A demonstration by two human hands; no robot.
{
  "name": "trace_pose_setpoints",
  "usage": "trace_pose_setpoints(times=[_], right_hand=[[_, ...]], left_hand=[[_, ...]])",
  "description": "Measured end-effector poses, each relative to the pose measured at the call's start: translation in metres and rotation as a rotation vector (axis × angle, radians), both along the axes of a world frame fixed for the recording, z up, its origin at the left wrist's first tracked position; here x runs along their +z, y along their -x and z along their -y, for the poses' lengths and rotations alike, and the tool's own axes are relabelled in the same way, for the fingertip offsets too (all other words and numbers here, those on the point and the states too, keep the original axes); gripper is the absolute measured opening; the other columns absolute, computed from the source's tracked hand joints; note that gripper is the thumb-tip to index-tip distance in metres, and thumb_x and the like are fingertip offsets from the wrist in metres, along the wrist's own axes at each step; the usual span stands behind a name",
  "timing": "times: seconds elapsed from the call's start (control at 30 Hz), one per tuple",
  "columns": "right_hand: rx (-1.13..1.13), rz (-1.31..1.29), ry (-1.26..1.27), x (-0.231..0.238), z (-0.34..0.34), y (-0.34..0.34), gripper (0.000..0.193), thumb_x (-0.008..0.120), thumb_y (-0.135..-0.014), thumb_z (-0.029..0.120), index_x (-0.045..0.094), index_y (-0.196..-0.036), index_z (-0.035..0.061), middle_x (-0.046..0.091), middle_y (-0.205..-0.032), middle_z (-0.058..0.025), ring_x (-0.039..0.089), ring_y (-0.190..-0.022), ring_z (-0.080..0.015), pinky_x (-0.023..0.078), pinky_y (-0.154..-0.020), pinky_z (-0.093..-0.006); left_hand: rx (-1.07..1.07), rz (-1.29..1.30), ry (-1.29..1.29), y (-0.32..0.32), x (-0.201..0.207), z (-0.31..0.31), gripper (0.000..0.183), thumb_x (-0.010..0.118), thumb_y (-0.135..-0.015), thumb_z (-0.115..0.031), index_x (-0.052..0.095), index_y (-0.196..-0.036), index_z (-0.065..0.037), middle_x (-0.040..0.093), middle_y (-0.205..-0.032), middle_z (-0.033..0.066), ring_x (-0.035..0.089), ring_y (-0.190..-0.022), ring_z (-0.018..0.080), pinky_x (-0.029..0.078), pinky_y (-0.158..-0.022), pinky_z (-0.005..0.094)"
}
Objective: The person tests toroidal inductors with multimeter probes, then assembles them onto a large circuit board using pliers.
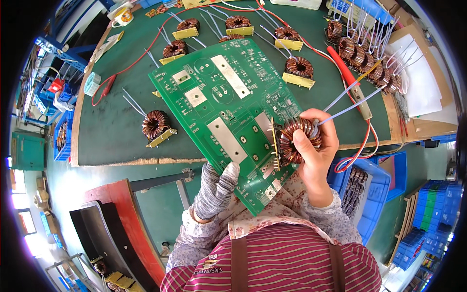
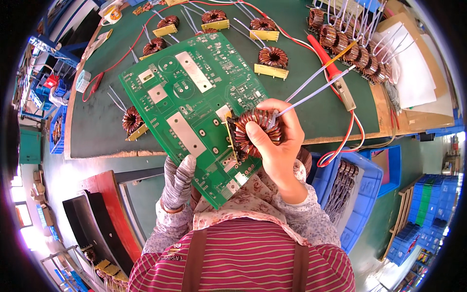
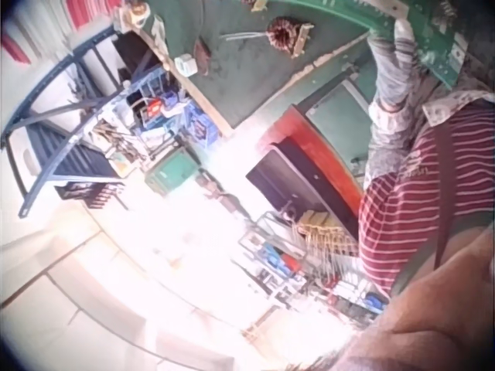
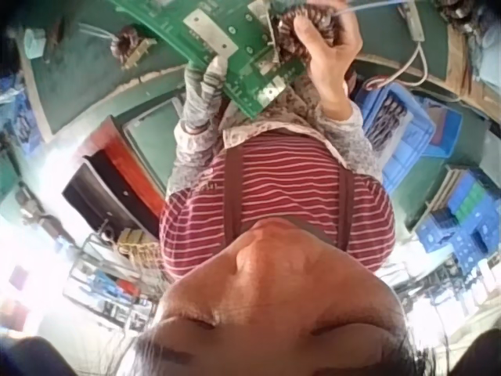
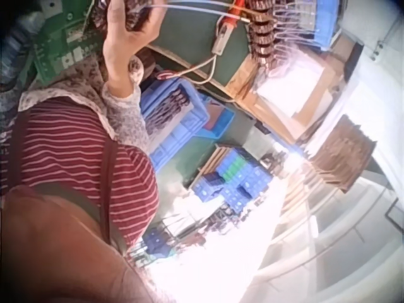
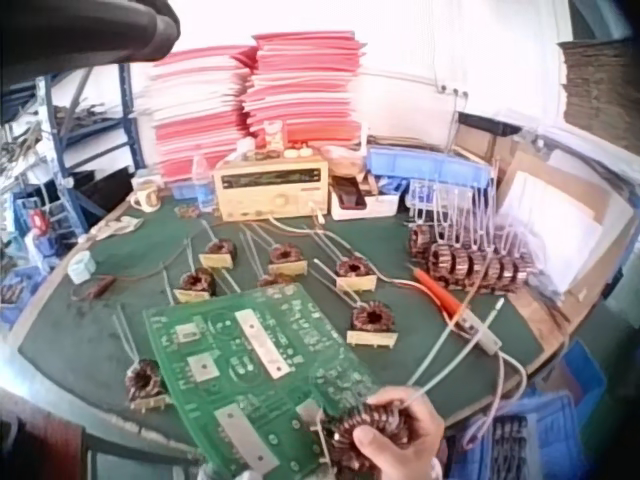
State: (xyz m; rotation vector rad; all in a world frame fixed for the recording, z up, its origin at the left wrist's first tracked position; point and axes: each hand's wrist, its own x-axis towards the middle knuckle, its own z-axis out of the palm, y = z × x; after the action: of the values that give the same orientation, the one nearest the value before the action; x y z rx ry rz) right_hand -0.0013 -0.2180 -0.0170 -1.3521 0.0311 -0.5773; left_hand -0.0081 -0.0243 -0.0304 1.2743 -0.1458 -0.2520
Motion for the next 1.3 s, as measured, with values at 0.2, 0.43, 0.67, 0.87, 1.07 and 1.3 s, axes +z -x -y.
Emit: trace_pose_setpoints(times=[0.2, 0.43, 0.67, 0.87, 1.07, 1.3], right_hand=[[-0.024, 0.018, 0.090, 0.003, -0.003, 0.007, 0.034, 0.072, -0.074, 0.005, 0.055, -0.102, -0.0017, 0.056, -0.087, -0.0020, 0.053, -0.074, -0.0067, 0.042, -0.067, -0.0187], [-0.045, 0.134, -0.010, -0.001, -0.001, 0.009, 0.033, 0.072, -0.073, 0.004, 0.054, -0.101, -0.0014, 0.055, -0.085, -0.0017, 0.053, -0.074, -0.0075, 0.043, -0.068, -0.0195], [-0.083, 0.093, 0.144, 0.000, 0.000, 0.010, 0.036, 0.075, -0.071, 0.006, 0.055, -0.100, -0.0006, 0.054, -0.090, -0.0046, 0.053, -0.077, -0.0094, 0.043, -0.068, -0.0208], [-0.146, 0.191, 0.570, 0.020, -0.010, 0.006, 0.035, 0.074, -0.067, 0.004, 0.057, -0.097, 0.0008, 0.057, -0.079, -0.0076, 0.055, -0.067, -0.0137, 0.044, -0.062, -0.0246], [-0.118, 0.097, 0.628, 0.032, -0.020, 0.003, 0.029, 0.071, -0.070, 0.003, 0.055, -0.094, 0.0012, 0.056, -0.080, -0.0085, 0.053, -0.064, -0.0166, 0.043, -0.057, -0.0272], [0.024, 0.122, 0.685, 0.032, -0.016, 0.004, 0.031, 0.071, -0.069, 0.004, 0.055, -0.095, 0.0020, 0.057, -0.082, -0.0093, 0.054, -0.066, -0.0200, 0.044, -0.062, -0.0297]], left_hand=[[-0.001, 0.012, 0.071, 0.000, 0.001, 0.005, 0.020, 0.050, -0.088, -0.011, 0.058, -0.104, -0.002, 0.058, -0.081, -0.0006, 0.048, -0.071, 0.0051, 0.042, -0.063, 0.0230], [-0.028, 0.037, 0.036, 0.003, -0.002, 0.002, 0.020, 0.049, -0.089, -0.012, 0.057, -0.104, -0.002, 0.058, -0.080, -0.0009, 0.048, -0.069, 0.0049, 0.042, -0.061, 0.0223], [-0.052, 0.047, -0.005, 0.004, -0.003, 0.001, 0.019, 0.050, -0.088, -0.012, 0.057, -0.103, -0.003, 0.056, -0.076, 0.0008, 0.048, -0.065, 0.0053, 0.042, -0.058, 0.0227], [-0.104, 0.092, -0.109, 0.002, 0.009, 0.001, 0.026, 0.053, -0.086, -0.012, 0.057, -0.110, -0.004, 0.059, -0.092, 0.0003, 0.050, -0.079, 0.0069, 0.042, -0.067, 0.0235], [-0.091, 0.119, -0.152, 0.004, 0.006, -0.001, 0.031, 0.055, -0.085, -0.016, 0.055, -0.114, -0.002, 0.059, -0.097, 0.0020, 0.051, -0.084, 0.0087, 0.043, -0.071, 0.0247], [-0.090, 0.091, -0.033, 0.000, -0.002, 0.003, 0.011, 0.049, -0.087, -0.008, 0.054, -0.095, -0.003, 0.052, -0.071, 0.0003, 0.046, -0.065, 0.0087, 0.041, -0.059, 0.0267]])
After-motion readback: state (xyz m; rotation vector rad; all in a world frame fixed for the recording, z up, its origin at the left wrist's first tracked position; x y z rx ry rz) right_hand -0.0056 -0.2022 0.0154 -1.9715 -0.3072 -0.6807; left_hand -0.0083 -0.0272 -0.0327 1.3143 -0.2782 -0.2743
